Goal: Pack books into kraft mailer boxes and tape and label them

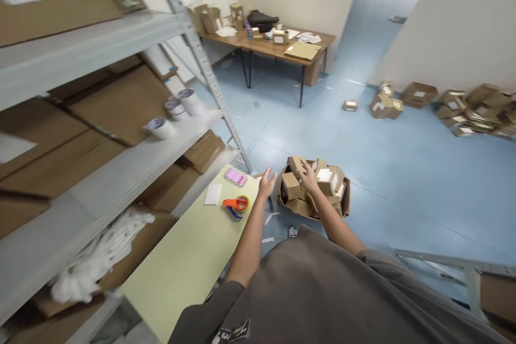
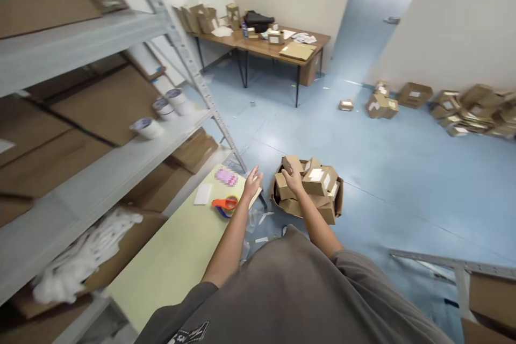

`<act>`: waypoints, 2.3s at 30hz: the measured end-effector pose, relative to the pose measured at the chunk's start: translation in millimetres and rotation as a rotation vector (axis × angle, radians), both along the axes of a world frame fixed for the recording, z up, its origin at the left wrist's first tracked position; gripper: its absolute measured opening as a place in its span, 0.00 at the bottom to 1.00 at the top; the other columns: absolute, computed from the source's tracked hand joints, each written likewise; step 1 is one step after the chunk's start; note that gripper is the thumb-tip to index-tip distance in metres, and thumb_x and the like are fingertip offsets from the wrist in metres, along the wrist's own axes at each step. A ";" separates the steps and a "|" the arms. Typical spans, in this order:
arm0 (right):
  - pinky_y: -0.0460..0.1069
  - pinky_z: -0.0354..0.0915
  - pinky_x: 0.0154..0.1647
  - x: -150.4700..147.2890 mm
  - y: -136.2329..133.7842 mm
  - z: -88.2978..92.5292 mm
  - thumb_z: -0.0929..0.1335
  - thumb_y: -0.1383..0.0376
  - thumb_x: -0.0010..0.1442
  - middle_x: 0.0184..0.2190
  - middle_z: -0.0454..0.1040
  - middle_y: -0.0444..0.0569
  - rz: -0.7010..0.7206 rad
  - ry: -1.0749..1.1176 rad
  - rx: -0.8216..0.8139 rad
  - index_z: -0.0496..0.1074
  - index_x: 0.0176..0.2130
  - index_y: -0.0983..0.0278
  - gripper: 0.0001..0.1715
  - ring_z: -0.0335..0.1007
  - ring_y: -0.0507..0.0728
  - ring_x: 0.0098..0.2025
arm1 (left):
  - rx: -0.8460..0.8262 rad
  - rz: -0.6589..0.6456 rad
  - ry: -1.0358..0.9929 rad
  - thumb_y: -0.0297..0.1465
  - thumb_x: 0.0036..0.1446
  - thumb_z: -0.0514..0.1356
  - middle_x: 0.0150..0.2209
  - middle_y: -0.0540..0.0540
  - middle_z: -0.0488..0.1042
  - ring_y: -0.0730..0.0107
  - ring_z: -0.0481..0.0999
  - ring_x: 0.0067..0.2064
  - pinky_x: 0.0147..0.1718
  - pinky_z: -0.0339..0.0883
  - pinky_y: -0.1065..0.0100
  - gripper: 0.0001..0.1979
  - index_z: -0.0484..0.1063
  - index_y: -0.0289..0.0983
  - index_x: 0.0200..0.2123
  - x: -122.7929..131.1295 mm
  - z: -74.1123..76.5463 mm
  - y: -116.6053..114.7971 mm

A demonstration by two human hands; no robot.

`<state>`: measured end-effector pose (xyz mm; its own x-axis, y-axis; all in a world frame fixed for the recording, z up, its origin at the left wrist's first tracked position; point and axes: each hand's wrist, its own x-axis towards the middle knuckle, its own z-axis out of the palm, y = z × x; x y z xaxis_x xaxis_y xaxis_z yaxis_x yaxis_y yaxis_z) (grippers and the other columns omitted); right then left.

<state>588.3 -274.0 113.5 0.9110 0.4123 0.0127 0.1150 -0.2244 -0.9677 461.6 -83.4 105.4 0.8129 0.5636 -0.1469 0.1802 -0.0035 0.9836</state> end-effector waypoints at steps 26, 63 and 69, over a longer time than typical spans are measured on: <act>0.65 0.54 0.77 -254.6 250.1 -37.2 0.71 0.57 0.62 0.71 0.67 0.53 0.676 -0.202 -0.205 0.72 0.67 0.58 0.35 0.58 0.67 0.74 | -0.059 0.612 -0.020 0.54 0.66 0.63 0.75 0.38 0.61 0.46 0.60 0.75 0.71 0.58 0.48 0.36 0.67 0.44 0.71 -342.1 -31.5 114.9; 0.58 0.70 0.50 -230.1 233.1 -10.8 0.70 0.54 0.69 0.51 0.79 0.64 1.108 -0.668 -0.468 0.66 0.55 0.63 0.22 0.77 0.69 0.49 | 0.093 0.790 0.021 0.49 0.68 0.61 0.66 0.35 0.74 0.54 0.75 0.64 0.61 0.72 0.55 0.28 0.75 0.40 0.64 -341.1 5.3 108.9; 0.57 0.71 0.49 -246.7 254.6 93.6 0.71 0.45 0.69 0.47 0.80 0.61 1.199 -0.780 -0.225 0.71 0.49 0.61 0.23 0.78 0.68 0.48 | 0.061 0.460 -0.185 0.51 0.60 0.69 0.51 0.36 0.84 0.52 0.83 0.52 0.55 0.76 0.54 0.26 0.84 0.35 0.49 -368.7 91.4 167.0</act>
